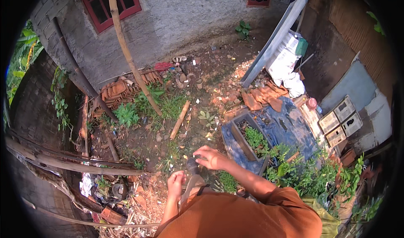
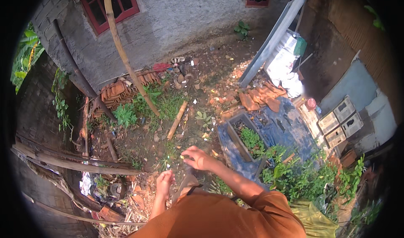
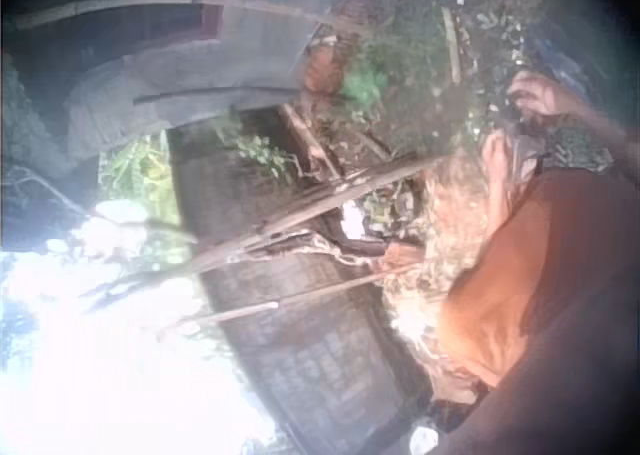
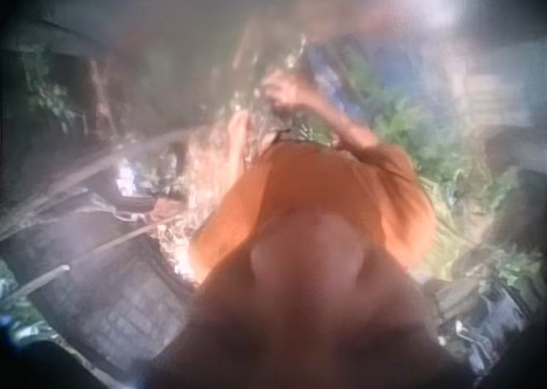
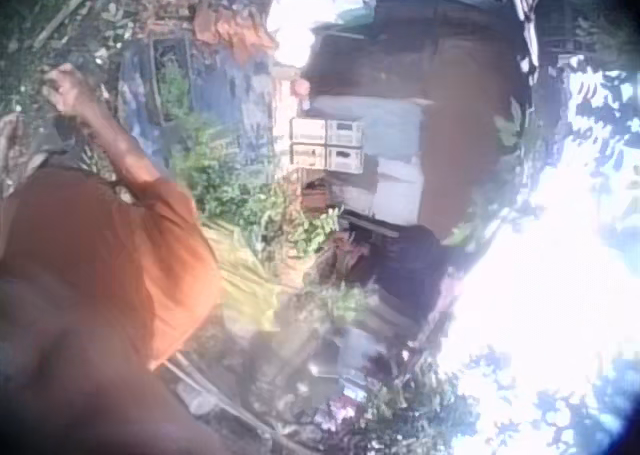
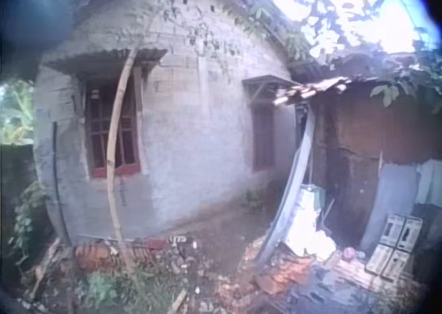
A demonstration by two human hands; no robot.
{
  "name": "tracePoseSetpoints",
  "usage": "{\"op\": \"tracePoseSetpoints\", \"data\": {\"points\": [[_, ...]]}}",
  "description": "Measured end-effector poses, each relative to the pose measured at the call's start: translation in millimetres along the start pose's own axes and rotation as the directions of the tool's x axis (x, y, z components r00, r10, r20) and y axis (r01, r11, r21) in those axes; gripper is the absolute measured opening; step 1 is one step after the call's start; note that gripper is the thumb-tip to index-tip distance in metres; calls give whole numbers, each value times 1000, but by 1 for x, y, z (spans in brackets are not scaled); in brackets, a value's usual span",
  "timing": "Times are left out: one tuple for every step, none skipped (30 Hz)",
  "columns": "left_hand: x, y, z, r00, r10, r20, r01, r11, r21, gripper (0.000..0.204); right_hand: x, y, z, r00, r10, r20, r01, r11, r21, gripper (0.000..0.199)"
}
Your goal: The person walks through a cluttered workshop and yard, picks up a long bamboo pole, and returns to the workshop. They then repeatedly tie yellow string around a bundle of bamboo poles to secure them.
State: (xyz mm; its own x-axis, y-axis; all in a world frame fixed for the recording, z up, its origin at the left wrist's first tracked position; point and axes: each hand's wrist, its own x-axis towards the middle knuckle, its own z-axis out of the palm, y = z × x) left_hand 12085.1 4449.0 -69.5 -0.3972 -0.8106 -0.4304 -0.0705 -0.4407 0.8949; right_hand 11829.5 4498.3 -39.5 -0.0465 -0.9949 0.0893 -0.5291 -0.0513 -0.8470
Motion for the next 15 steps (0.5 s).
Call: {"op": "tracePoseSetpoints", "data": {"points": [[54,33,2,1000,7,12,-7,1000,7,22,22,32,-4,997,62,36,-58,995,-87,34],[109,68,11,999,52,11,-53,996,78,23,29,85,-6,999,41,-26,-44,991,-126,35],[170,97,15,982,167,90,-168,986,9,22,28,124,-11,945,310,-107,-325,929,-180,37],[209,144,36,960,224,166,-232,972,31,23,11,183,-10,796,567,-211,-605,752,-261,39],[244,200,58,929,287,235,-306,951,46,23,-13,219,-12,678,635,-370,-727,654,-209,38],[278,245,75,893,341,294,-375,925,65,25,-24,235,-25,399,855,-331,-899,435,40,34],[315,287,94,843,373,387,-420,906,42,27,-91,302,-16,312,824,-473,-889,429,159,28],[343,318,101,836,380,396,-441,895,73,27,-65,284,-29,-21,968,-250,-754,149,640,26],[373,353,119,815,379,438,-449,891,64,28,-70,281,-33,-258,949,-181,-533,16,846,27],[405,390,138,790,389,474,-465,884,50,29,-77,284,-43,-256,960,-116,-442,-10,897,29],[434,426,156,729,432,531,-525,851,29,31,-66,284,-51,-315,944,-103,-513,-78,855,29],[463,461,172,668,460,585,-564,826,-6,34,-64,294,-52,-349,923,-162,-628,-102,771,28],[492,502,186,568,546,616,-607,783,-134,44,-61,309,-49,-326,915,-238,-667,-44,744,22],[525,544,197,445,634,632,-662,708,-245,62,-59,331,-46,-370,912,-178,-569,-70,819,23],[539,591,222,313,722,616,-721,603,-341,77,-23,350,-52,-400,912,-88,-584,-180,792,24]]}}
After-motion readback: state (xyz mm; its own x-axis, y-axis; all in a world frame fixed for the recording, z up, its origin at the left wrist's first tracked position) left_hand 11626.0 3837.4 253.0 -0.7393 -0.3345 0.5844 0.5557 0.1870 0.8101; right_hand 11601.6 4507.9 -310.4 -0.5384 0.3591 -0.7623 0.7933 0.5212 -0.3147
